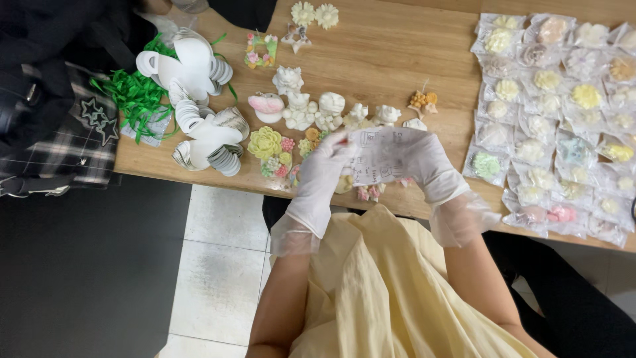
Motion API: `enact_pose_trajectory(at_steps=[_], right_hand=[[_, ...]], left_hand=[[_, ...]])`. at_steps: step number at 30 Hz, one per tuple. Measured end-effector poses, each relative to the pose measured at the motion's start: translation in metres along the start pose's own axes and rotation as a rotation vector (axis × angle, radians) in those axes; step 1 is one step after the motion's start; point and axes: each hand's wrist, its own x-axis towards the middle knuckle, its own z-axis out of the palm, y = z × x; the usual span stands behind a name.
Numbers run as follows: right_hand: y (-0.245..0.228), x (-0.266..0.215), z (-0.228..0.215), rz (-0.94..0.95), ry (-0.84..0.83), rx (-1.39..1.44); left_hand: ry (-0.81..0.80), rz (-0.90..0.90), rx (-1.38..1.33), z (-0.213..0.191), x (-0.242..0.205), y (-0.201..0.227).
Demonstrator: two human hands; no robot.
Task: The person places small, colorful, flower-shaped decorative items into clear plastic bags one by one. They seal each bag and arrange the finished packages on the wooden table. The workspace includes a pile of loose items and a growing stack of packaged units.
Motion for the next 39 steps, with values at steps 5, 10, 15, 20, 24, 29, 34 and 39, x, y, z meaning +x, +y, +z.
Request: enact_pose_trajectory(at_steps=[5, 10, 15, 20, 24, 29, 34, 39], right_hand=[[-0.005, 0.028, 0.021, 0.046, -0.187, 0.668], [-0.034, 0.026, 0.063, -0.573, -0.350, -1.521], [-0.056, 0.009, 0.063, -0.169, -0.497, -0.147], [-0.080, 0.022, 0.066, -0.046, -0.467, -0.375], [-0.108, 0.049, 0.060, -0.190, -0.576, -0.427], [-0.141, 0.144, 0.061, -0.113, -0.031, -0.492], [-0.155, 0.258, 0.085, -0.451, 0.158, -0.874], [-0.141, 0.318, 0.100, -0.598, 0.181, -1.115]], left_hand=[[-0.037, 0.629, 0.878, -0.019, -0.031, 0.052], [-0.147, 0.511, 1.063, -0.004, -0.024, 0.059], [-0.100, 0.488, 0.953, -0.031, -0.012, 0.047], [-0.102, 0.430, 0.797, -0.042, 0.005, 0.053], [-0.032, 0.366, 0.866, -0.054, 0.015, 0.058], [0.093, 0.260, 0.771, -0.069, 0.016, 0.058], [0.105, 0.280, 0.744, -0.067, 0.016, 0.059], [0.150, 0.220, 0.733, -0.065, 0.009, 0.055]])
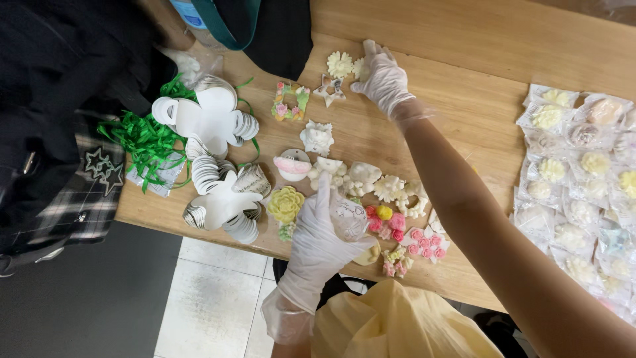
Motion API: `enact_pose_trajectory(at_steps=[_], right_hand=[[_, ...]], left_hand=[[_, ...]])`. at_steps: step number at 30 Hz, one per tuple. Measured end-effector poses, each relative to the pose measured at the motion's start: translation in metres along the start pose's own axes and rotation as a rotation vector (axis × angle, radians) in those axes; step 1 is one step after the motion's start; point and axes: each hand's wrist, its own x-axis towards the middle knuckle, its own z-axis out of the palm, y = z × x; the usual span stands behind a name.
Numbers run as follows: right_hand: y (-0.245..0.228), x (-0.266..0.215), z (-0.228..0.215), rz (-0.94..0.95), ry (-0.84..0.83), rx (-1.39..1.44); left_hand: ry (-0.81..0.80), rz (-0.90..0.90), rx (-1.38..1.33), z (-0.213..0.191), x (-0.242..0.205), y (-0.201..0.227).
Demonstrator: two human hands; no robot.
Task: The person places small, colorful, flower-shaped decorative items into clear plastic bags one by one. They seal each bag and arrange the finished packages on the wooden table. The workspace includes a pile of loose items and a growing stack of packaged units.
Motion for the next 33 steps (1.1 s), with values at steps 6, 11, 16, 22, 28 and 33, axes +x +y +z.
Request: enact_pose_trajectory(at_steps=[6, 11, 16, 22, 28, 33], right_hand=[[0.010, -0.029, 0.027, 0.093, 0.115, -0.052], [-0.006, -0.079, -0.018, 0.201, 0.172, 1.065], [-0.044, -0.219, -0.133, 0.121, -0.207, 1.220], [-0.083, -0.329, -0.196, 0.038, -0.219, 1.064], [-0.077, -0.375, -0.187, 0.068, -0.151, 1.201], [-0.069, -0.394, -0.179, 0.179, -0.030, 1.117]], left_hand=[[-0.004, -0.017, 0.001, 0.001, 0.000, 0.002], [0.088, 0.153, -0.049, -0.009, 0.002, 0.020], [0.085, 0.317, -0.036, -0.014, -0.003, 0.037], [-0.006, 0.339, 0.085, -0.009, -0.022, 0.067], [-0.050, 0.408, 0.106, 0.002, -0.044, 0.087], [-0.152, 0.429, 0.286, 0.015, -0.052, 0.093]])
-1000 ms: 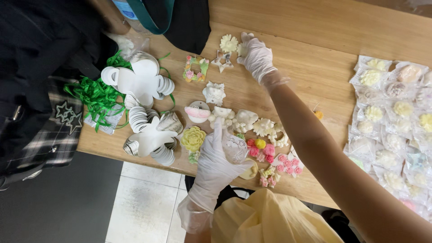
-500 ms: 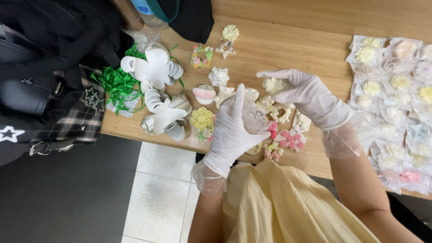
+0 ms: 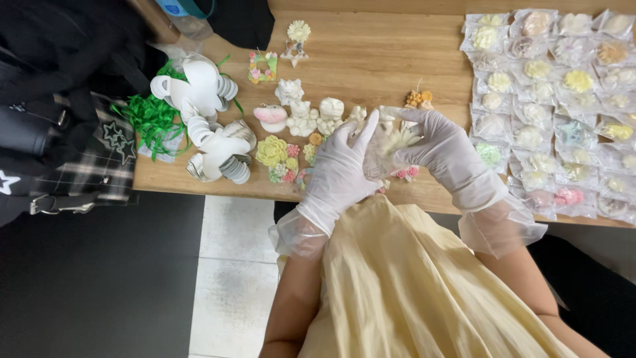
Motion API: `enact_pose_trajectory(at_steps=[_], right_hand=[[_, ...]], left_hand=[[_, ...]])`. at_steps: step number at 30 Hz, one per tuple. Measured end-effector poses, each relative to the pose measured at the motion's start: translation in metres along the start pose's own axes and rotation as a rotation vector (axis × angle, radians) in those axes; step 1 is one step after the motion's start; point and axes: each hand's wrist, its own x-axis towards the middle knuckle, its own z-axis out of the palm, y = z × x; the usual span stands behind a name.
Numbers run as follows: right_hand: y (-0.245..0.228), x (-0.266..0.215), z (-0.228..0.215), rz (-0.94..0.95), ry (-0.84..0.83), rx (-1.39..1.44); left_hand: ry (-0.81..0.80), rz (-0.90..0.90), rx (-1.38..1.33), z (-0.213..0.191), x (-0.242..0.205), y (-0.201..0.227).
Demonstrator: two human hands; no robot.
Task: The person places small, colorful, flower-shaped decorative items into clear plastic bags one by one. They seal each bag and arrange the finished packages on the wooden table. The workspace includes a pile of loose items and a growing stack of packaged units.
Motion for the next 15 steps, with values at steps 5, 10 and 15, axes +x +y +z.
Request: enact_pose_trajectory(at_steps=[5, 10, 15], right_hand=[[0.015, -0.011, -0.004, 0.208, 0.149, -0.275], [0.052, -0.011, -0.021, 0.103, 0.079, 0.285], [0.064, -0.022, -0.035, -0.018, -0.031, 0.092]], left_hand=[[-0.012, 0.067, 0.069, 0.009, -0.004, 0.011], [-0.079, 0.091, 0.067, 0.017, -0.005, 0.020], [-0.052, 0.088, -0.021, 0.017, -0.002, 0.017]])
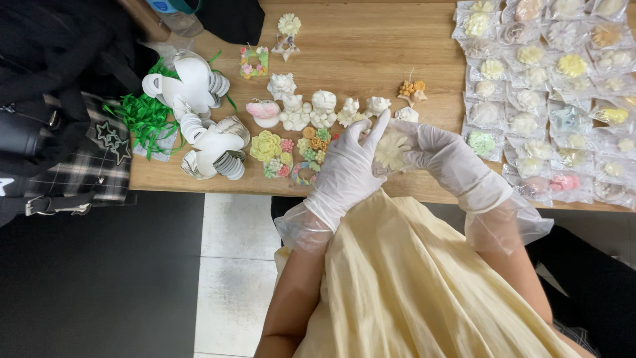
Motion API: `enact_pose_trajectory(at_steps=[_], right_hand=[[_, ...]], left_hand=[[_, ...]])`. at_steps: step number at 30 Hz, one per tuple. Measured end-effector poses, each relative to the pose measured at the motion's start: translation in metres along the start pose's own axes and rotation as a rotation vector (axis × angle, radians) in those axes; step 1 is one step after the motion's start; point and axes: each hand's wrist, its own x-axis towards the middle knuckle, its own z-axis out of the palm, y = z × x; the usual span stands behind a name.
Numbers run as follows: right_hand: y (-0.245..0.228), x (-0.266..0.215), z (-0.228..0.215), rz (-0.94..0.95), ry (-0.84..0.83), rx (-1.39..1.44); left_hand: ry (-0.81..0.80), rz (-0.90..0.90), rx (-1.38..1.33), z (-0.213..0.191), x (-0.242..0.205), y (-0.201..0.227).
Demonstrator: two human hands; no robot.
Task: The person places small, colorful, flower-shaped decorative items into clear plastic bags one by one. They seal each bag and arrange the finished packages on the wooden table. The workspace includes a pile of loose items and a growing stack of packaged units.
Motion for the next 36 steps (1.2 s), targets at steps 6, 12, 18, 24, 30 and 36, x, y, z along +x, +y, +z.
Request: enact_pose_trajectory(at_steps=[6, 12, 18, 24, 30, 36], right_hand=[[-0.023, -0.007, 0.020, 0.245, 0.243, -0.183], [-0.018, -0.006, 0.043, 0.195, 0.394, -0.171], [-0.026, -0.011, 0.035, -0.175, 0.518, -0.054], [-0.022, -0.008, 0.027, 0.172, 0.154, 0.206], [-0.005, -0.005, 0.024, 0.187, 0.261, 0.192], [0.008, -0.003, 0.016, 0.012, 0.303, -0.014]], left_hand=[[0.104, 0.117, -0.222, 0.005, -0.003, 0.000], [0.187, 0.147, -0.227, 0.006, -0.002, 0.000], [0.276, 0.126, -0.191, 0.005, -0.003, -0.004], [0.218, 0.169, -0.156, 0.010, -0.001, 0.002], [0.422, 0.142, -0.131, 0.016, -0.008, -0.017], [0.077, -0.471, -1.174, 0.051, 0.003, -0.047]])
